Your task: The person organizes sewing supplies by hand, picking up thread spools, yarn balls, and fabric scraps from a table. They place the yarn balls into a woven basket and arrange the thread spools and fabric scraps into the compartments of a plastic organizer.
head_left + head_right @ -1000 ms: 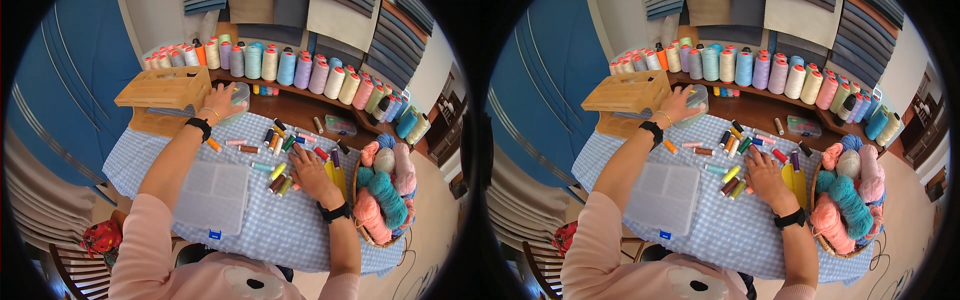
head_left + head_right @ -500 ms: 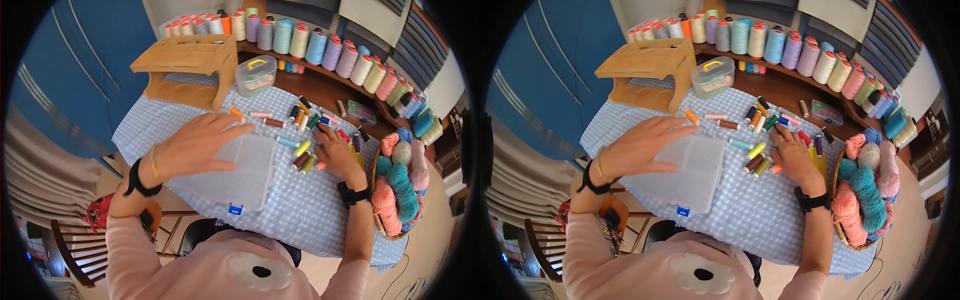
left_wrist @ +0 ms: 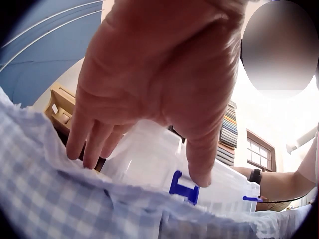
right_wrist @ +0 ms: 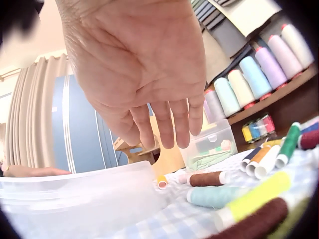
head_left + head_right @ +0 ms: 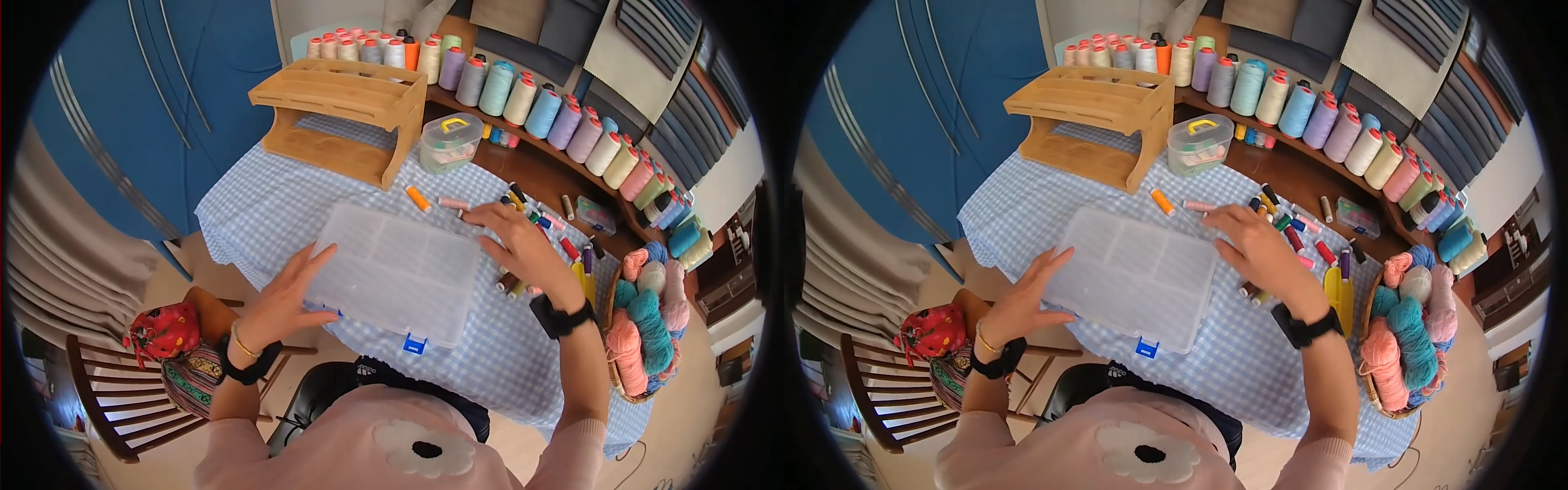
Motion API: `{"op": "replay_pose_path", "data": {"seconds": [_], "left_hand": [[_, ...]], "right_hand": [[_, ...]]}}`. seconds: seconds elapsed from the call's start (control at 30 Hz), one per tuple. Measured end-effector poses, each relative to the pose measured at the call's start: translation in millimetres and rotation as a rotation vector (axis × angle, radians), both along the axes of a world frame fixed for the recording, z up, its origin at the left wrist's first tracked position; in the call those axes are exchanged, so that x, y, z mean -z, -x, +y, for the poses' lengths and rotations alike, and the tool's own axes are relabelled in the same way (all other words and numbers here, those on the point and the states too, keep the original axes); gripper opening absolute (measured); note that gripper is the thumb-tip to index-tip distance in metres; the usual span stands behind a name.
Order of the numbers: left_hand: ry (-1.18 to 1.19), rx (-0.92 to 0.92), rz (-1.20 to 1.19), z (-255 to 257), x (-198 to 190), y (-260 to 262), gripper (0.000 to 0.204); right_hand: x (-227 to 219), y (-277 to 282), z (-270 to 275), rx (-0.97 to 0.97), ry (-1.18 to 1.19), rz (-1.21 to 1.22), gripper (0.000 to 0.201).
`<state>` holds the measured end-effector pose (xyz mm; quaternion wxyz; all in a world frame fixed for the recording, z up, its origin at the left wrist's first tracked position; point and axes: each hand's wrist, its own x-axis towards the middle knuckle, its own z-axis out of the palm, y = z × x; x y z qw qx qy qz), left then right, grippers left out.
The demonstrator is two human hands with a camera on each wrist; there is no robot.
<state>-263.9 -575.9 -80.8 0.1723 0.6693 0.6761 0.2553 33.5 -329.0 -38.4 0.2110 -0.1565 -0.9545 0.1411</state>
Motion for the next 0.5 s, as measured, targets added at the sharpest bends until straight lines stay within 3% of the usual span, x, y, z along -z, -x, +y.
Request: {"op": "replay_pose_path", "data": {"seconds": [0.07,0.1,0.2,0.27,0.33,0.4,0.5], "left_hand": [[-0.040,-0.004,-0.058,0,3,-4,0.097],[-0.080,-0.013,-0.114,0,5,-5,0.095],[-0.121,-0.054,-0.131,-3,13,-7,0.096],[-0.132,-0.079,-0.159,-4,17,-8,0.095],[-0.133,-0.109,-0.184,-5,18,-9,0.095],[-0.124,-0.114,-0.194,-5,17,-10,0.093],[-0.121,-0.110,-0.192,-5,15,-10,0.092]], "right_hand": [[7,23,21,-0.005,0.217,-0.010,0.033],[17,34,33,-0.002,0.210,-0.016,0.033],[37,68,64,-0.041,0.095,-0.058,0.025],[36,90,69,0.046,0.128,-0.276,0.029],[35,106,72,0.062,0.114,-0.327,0.035],[38,121,74,0.116,-0.049,-0.451,0.035],[40,131,71,0.140,-0.149,-0.426,0.032]]}}
